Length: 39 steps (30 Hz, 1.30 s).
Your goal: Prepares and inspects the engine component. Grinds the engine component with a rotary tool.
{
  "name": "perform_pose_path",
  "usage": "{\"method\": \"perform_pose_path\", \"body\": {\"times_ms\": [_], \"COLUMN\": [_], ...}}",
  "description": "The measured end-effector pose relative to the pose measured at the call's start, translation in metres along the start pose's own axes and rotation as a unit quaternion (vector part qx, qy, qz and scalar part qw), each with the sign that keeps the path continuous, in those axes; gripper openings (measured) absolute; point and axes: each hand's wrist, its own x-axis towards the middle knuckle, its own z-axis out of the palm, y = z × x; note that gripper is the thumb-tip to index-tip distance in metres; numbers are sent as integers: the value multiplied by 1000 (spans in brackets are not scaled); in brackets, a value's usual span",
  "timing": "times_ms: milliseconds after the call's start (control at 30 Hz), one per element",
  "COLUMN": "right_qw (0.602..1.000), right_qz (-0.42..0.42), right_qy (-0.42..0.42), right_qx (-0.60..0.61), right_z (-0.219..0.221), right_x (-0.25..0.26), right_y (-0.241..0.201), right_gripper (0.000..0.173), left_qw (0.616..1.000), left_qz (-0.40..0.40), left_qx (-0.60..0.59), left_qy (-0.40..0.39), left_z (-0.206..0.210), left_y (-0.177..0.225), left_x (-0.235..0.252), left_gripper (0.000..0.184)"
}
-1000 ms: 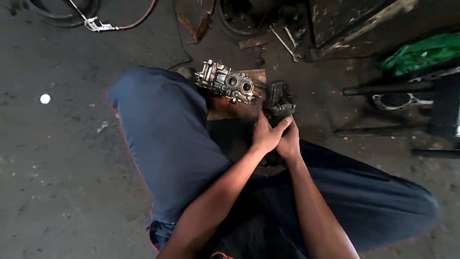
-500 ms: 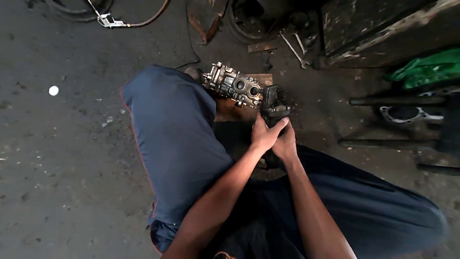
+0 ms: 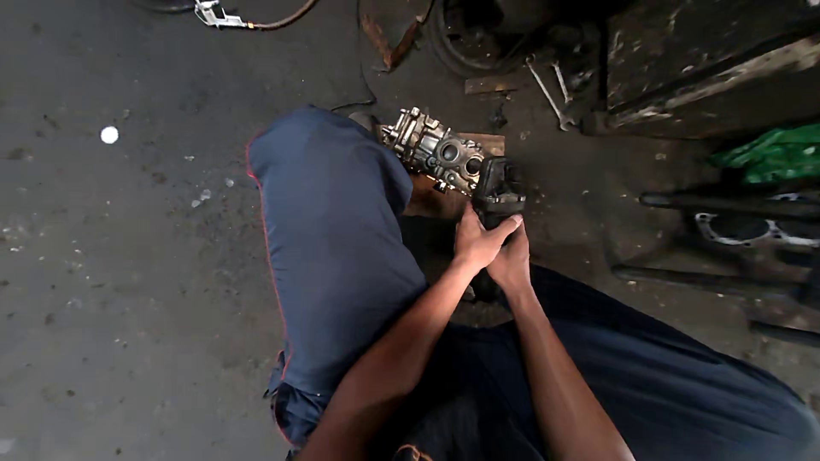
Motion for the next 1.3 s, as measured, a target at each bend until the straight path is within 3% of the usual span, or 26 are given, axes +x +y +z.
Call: {"method": "perform_pose_path", "body": {"times_ms": [333, 500, 800, 1300], "right_qw": [1000, 1000, 1000, 1000], "right_qz": [1, 0, -6, 2], "right_qy": [22, 13, 22, 20], "right_qx": [22, 6, -11, -3], "right_z": [-1, 2, 13, 26], "right_x": [-9, -7, -4, 6], "right_y": [-4, 1, 4, 9], "right_gripper": [56, 69, 60, 61], "left_qw": [999, 999, 1000, 999], "left_qz": [-6, 0, 11, -11], "left_qx": [53, 34, 16, 41], "left_qy": [-12, -5, 2, 3], "left_z": [1, -2, -6, -12], "left_y": [5, 3, -9, -14], "left_x": [-5, -1, 8, 21], "left_gripper": [75, 74, 70, 73]}}
